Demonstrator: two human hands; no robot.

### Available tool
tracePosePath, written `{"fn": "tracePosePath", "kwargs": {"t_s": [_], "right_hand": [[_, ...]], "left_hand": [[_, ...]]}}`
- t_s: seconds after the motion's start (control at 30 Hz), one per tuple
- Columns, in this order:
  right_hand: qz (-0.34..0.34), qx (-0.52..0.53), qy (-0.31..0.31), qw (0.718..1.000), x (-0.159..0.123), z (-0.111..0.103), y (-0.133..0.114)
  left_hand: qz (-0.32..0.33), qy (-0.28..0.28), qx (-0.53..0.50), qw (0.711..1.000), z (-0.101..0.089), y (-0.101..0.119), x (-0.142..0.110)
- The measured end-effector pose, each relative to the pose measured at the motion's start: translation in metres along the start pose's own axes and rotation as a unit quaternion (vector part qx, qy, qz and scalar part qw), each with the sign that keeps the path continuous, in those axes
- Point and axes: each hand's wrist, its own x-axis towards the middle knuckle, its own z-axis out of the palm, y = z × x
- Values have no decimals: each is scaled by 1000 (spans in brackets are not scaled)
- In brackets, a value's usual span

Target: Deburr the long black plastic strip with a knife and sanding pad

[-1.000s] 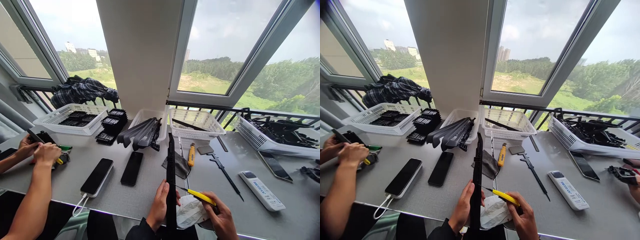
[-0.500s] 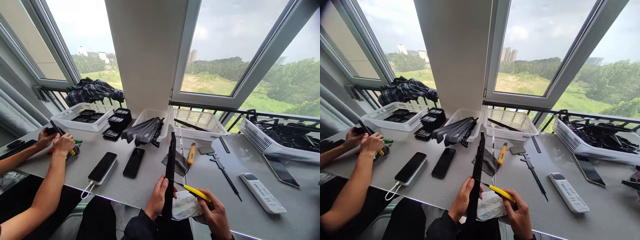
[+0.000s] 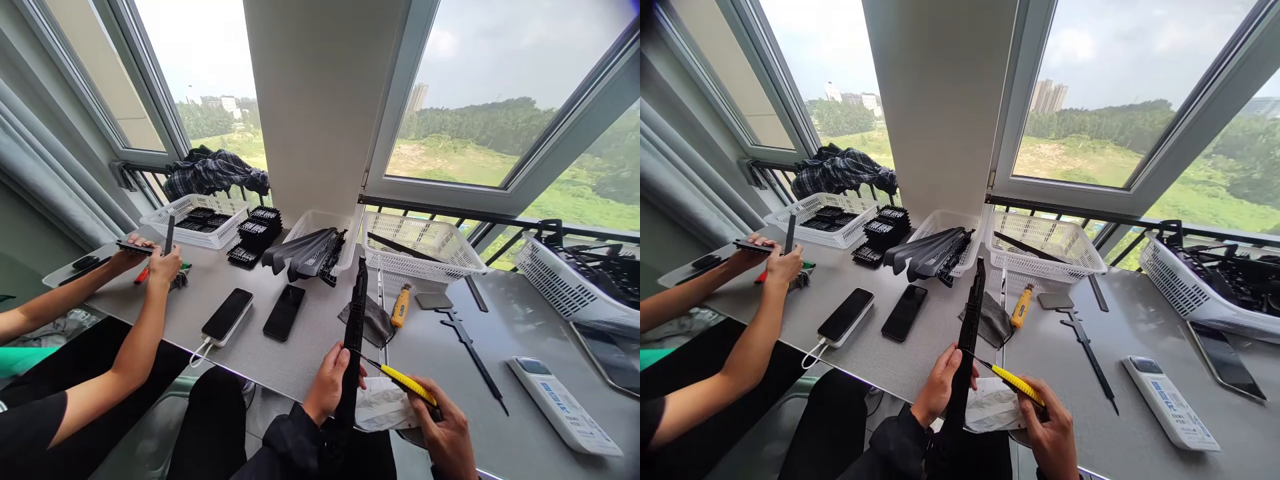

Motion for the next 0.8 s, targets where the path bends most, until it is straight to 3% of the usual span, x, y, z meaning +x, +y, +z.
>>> {"fn": "tracePosePath", "kwargs": {"t_s": [0.33, 0.53, 0.8], "right_hand": [[-11, -15, 17, 1000, -4, 0, 3], [-3, -30, -12, 999, -5, -2, 16], [-7, -17, 30, 999, -4, 2, 1]], "left_hand": [[7, -1, 2, 1000, 0, -4, 2], [6, 3, 11, 1000, 0, -6, 1], [7, -2, 13, 1000, 1, 0, 1]]}}
